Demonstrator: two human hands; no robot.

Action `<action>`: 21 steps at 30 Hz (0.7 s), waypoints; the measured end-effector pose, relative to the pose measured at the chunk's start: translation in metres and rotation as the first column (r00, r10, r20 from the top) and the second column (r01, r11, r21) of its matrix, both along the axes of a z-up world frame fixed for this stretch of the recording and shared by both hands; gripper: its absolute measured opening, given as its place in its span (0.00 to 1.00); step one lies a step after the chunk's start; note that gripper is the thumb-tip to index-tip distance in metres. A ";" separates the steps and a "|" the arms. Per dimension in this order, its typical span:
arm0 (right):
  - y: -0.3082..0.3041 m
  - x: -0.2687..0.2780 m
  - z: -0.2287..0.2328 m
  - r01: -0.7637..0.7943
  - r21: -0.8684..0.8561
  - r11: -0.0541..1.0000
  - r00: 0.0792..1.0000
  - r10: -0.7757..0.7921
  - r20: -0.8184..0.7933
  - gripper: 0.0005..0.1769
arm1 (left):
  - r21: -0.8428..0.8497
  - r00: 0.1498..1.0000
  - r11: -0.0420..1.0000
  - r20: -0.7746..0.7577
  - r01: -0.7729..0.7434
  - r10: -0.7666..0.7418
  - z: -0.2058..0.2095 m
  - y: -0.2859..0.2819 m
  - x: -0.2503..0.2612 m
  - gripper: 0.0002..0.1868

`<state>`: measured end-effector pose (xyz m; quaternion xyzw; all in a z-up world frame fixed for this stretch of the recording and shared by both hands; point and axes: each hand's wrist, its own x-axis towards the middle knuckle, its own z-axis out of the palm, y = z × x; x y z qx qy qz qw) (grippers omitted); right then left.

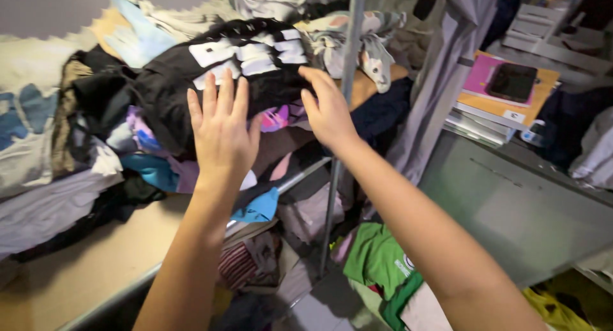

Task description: The person folds various garments, including t-shirts, shorts, and pants, by hand on a small green table. They pick up each item from a pile, smooth it out, fold it neatly, and place it into a growing stack.

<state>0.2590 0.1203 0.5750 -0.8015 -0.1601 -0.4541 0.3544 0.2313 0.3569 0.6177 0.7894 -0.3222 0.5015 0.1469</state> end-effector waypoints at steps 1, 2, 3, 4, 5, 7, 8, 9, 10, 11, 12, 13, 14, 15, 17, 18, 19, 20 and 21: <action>-0.002 0.022 0.003 0.067 -0.003 0.998 0.998 -0.067 0.012 0.25 | 0.016 0.999 0.999 -0.010 -0.034 0.034 -0.002 0.002 0.003 0.34; -0.002 0.043 0.004 0.132 -0.006 0.991 0.991 -0.132 0.023 0.28 | 0.032 0.997 0.997 -0.022 -0.068 0.069 -0.006 0.004 0.006 0.36; -0.002 0.063 0.006 0.197 -0.009 0.980 0.980 -0.196 0.035 0.31 | 0.018 0.997 0.998 -0.042 -0.063 0.064 -0.009 0.005 0.008 0.36; -0.003 0.080 0.008 0.224 0.011 0.975 0.975 -0.224 -0.006 0.35 | 0.006 0.996 0.998 -0.065 -0.058 0.058 -0.014 0.006 0.009 0.37; -0.006 0.093 0.011 0.252 0.030 0.967 0.967 -0.251 -0.047 0.39 | -0.007 0.995 0.999 -0.088 -0.052 0.052 -0.019 0.008 0.011 0.37; -0.010 0.107 0.016 0.292 0.061 0.955 0.946 -0.278 -0.164 0.46 | -0.048 0.995 0.998 -0.098 -0.033 0.028 -0.028 0.012 0.012 0.37; -0.013 0.110 0.020 0.307 0.079 0.949 0.930 -0.281 -0.238 0.48 | -0.065 0.995 0.998 -0.102 -0.020 0.013 -0.031 0.014 0.014 0.37; -0.015 0.111 0.026 0.323 0.095 0.942 0.909 -0.280 -0.310 0.50 | -0.075 0.995 0.997 -0.100 -0.014 0.007 -0.033 0.015 0.016 0.37; -0.016 0.110 0.032 0.339 0.066 0.938 0.901 -0.304 -0.309 0.48 | -0.084 0.995 0.996 -0.101 -0.007 -0.002 -0.036 0.016 0.017 0.38; -0.016 0.108 0.039 0.356 0.037 0.934 0.893 -0.329 -0.306 0.46 | -0.093 0.995 0.996 -0.101 0.001 -0.010 -0.038 0.018 0.017 0.38; -0.016 0.104 0.045 0.375 0.009 0.927 0.884 -0.355 -0.303 0.44 | -0.095 0.994 0.995 -0.105 0.004 -0.014 -0.039 0.018 0.018 0.38; -0.014 0.100 0.050 0.282 0.124 0.952 0.913 -0.226 -0.339 0.40 | -0.097 0.994 0.995 -0.109 0.008 -0.018 -0.040 0.019 0.018 0.38; -0.012 0.094 0.056 0.189 0.239 0.952 0.928 -0.093 -0.360 0.35 | -0.099 0.993 0.995 -0.112 0.013 -0.024 -0.041 0.019 0.018 0.39; -0.009 0.088 0.062 0.097 0.354 0.930 0.930 0.042 -0.364 0.31 | -0.098 0.993 0.995 -0.112 0.012 -0.023 -0.041 0.020 0.017 0.39; -0.007 0.076 0.080 -0.069 0.728 0.683 0.752 0.515 -0.412 0.23 | -0.096 0.994 0.995 -0.109 0.014 -0.025 -0.039 0.020 0.016 0.40; -0.005 0.068 0.088 -0.082 0.869 0.488 0.610 0.714 -0.343 0.19 | -0.102 0.993 0.995 -0.113 0.015 -0.027 -0.037 0.019 0.014 0.41; -0.003 0.056 0.094 -0.113 0.909 0.402 0.548 0.788 -0.280 0.17 | -0.107 0.993 0.994 -0.117 0.017 -0.030 -0.035 0.020 0.011 0.42; -0.004 0.042 0.098 -0.135 0.942 0.307 0.483 0.850 -0.208 0.16 | -0.110 0.992 0.994 -0.122 0.022 -0.036 -0.032 0.019 0.008 0.43; -0.005 0.027 0.101 -0.150 0.966 0.209 0.415 0.900 -0.130 0.14 | -0.119 0.989 0.993 -0.142 0.023 -0.040 -0.028 0.017 0.006 0.46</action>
